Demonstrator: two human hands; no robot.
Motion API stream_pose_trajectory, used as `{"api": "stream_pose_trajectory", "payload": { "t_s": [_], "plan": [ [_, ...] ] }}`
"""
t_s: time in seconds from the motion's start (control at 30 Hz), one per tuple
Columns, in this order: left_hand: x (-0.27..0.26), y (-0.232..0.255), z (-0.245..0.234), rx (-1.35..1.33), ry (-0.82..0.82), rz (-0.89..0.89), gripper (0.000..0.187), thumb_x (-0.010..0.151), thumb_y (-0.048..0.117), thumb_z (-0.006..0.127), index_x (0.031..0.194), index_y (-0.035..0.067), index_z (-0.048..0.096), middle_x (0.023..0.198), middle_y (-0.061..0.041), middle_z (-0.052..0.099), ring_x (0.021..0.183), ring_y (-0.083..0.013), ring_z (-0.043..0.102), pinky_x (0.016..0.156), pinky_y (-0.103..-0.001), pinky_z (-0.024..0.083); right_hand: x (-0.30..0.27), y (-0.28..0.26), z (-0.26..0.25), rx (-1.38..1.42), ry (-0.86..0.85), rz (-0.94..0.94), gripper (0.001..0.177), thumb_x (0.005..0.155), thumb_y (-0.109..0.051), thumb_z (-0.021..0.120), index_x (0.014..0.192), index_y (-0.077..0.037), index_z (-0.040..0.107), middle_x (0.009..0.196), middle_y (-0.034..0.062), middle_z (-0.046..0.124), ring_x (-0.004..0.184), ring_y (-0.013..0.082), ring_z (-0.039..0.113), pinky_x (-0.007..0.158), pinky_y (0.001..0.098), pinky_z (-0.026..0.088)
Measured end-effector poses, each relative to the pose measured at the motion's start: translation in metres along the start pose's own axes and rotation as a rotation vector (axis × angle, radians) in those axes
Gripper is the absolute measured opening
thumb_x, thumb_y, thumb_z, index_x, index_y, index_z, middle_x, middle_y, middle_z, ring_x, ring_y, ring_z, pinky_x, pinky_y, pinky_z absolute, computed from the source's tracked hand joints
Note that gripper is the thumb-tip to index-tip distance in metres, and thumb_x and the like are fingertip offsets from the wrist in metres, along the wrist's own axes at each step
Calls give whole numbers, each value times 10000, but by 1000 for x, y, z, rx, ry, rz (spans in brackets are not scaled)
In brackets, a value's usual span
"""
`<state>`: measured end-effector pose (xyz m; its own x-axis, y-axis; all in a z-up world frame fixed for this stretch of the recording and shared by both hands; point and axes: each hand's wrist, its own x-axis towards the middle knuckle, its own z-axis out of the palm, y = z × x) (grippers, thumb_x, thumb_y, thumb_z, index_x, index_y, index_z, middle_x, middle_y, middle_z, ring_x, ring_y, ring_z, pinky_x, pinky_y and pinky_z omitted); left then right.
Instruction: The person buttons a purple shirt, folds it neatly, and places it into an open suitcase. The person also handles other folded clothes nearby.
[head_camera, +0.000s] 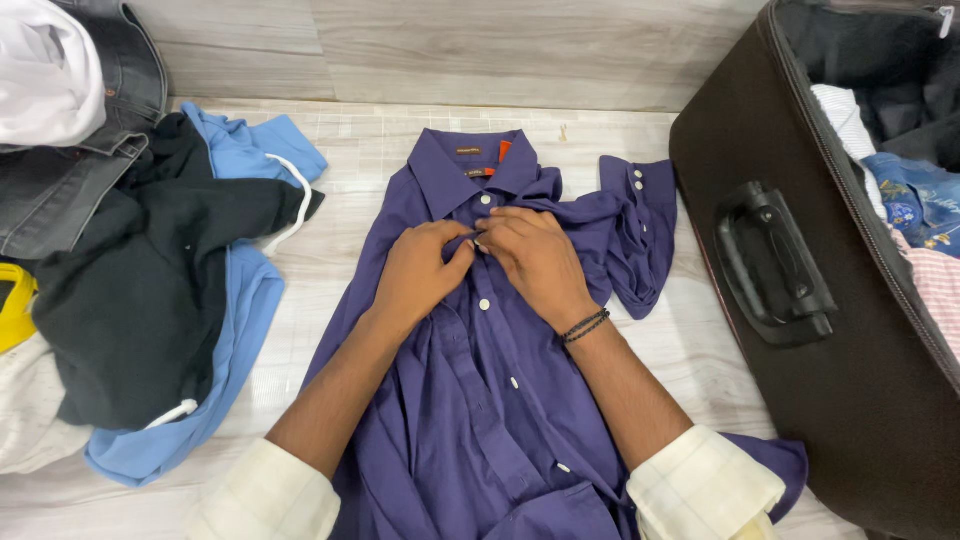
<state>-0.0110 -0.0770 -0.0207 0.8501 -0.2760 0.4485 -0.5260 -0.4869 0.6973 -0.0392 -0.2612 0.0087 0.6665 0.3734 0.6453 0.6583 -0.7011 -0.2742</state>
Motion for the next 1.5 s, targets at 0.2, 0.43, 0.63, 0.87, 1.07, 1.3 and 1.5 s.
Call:
{"api": "stream_pose_trajectory", "payload": {
  "t_s": [0.2,0.43,0.63,0.87,1.07,1.3,1.5],
  "plan": [
    [-3,1,2,163,12,105,220,898,180,656,1031,29,746,970,-138,729,930,-342,653,843,-460,488,-1,8,8,114,5,140,138,897,-87,736,1025,-47,705,978,62,717,992,285,662,893,399,501],
    [-8,5,4,154,4,94,262,933,127,626,1158,48,734,948,-139,730,912,-322,665,839,-437,506,-1,-1,11,56,58,114,151,830,-57,738,955,-42,655,944,100,686,973,323,652,854,414,518],
    [-10,13,5,39,4,31,322,965,119,612,1272,51,683,950,-128,685,927,-319,644,823,-426,508,0,-4,12,-55,139,116,160,840,-30,724,984,-34,655,960,104,688,944,326,653,816,421,521],
    [-1,19,0,-182,-66,-158,421,872,212,673,1261,51,663,967,-96,681,936,-280,670,815,-380,523,-1,11,15,-67,199,136,135,884,-11,702,1002,-49,648,974,95,686,946,318,661,816,417,522],
    [-29,26,-40,150,-22,203,377,967,239,637,1294,51,633,1255,-141,638,1176,-320,602,982,-411,458,15,56,25,-164,-5,69,127,944,-86,665,1070,-74,654,1053,75,709,955,308,654,842,431,484],
    [-70,20,-142,426,-351,305,534,930,317,606,1377,24,599,1314,-145,620,1197,-336,558,972,-461,400,41,73,12,-192,-156,-195,278,907,-112,625,1180,-64,634,1223,94,688,1108,282,659,885,419,476],
    [-31,37,-100,248,-74,-103,291,922,350,629,969,83,734,888,-88,707,846,-297,677,745,-416,526,19,5,-24,85,-192,368,227,873,-154,700,1090,-86,695,987,79,675,930,257,688,809,382,551]
  ]
}}
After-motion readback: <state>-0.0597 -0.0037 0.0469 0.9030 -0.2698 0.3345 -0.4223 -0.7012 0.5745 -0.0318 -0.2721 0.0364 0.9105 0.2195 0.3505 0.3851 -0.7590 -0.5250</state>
